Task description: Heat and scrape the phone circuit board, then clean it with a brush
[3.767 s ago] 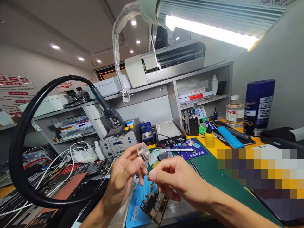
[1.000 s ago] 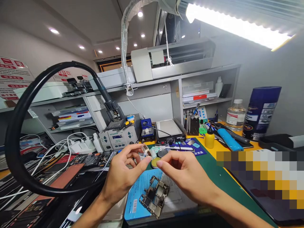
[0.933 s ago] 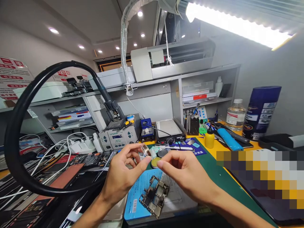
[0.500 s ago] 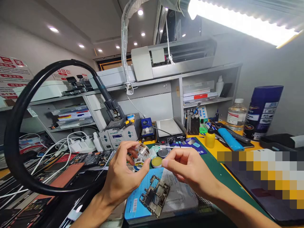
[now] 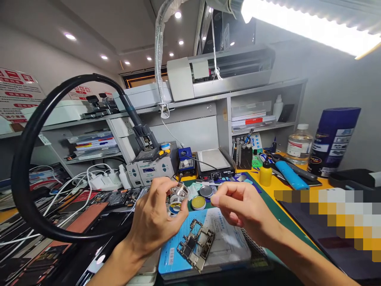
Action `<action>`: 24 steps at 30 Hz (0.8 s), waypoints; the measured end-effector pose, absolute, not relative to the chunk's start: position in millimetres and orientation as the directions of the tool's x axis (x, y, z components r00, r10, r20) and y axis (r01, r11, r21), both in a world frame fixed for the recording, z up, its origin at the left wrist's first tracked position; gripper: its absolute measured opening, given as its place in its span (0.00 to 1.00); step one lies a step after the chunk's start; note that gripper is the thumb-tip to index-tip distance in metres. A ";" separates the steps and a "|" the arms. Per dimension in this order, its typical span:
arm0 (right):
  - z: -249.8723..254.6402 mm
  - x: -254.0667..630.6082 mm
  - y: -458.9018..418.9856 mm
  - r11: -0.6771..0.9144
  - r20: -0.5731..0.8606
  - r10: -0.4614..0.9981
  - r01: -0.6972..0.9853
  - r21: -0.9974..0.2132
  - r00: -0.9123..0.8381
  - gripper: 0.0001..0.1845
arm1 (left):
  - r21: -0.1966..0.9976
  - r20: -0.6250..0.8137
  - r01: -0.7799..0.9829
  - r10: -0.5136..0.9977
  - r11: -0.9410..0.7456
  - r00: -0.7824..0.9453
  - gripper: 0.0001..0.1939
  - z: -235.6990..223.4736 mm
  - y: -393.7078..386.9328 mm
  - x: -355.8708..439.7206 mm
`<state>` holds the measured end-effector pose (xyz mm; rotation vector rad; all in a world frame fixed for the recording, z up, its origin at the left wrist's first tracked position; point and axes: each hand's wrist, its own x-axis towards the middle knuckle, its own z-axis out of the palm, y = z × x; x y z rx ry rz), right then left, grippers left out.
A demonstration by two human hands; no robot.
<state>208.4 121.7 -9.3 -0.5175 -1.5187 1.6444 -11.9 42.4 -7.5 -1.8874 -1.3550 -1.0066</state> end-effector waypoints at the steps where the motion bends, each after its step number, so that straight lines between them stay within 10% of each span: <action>1: -8.5 208.9 121.4 0.061 0.230 0.785 -0.297 -0.953 -0.575 0.21 | -0.052 0.842 0.955 0.501 -0.293 0.200 0.17 -7.3 42.1 -11.8; 12: 2.5 212.7 122.5 0.010 0.208 0.823 -0.352 -0.936 -0.529 0.25 | -0.094 0.755 0.933 0.586 -0.346 0.293 0.19 -9.1 42.6 -11.3; 24: 11.3 217.4 123.2 -0.042 0.189 0.832 -0.398 -0.916 -0.521 0.26 | 0.165 0.610 0.838 0.721 -0.520 0.328 0.26 1.1 33.7 -6.2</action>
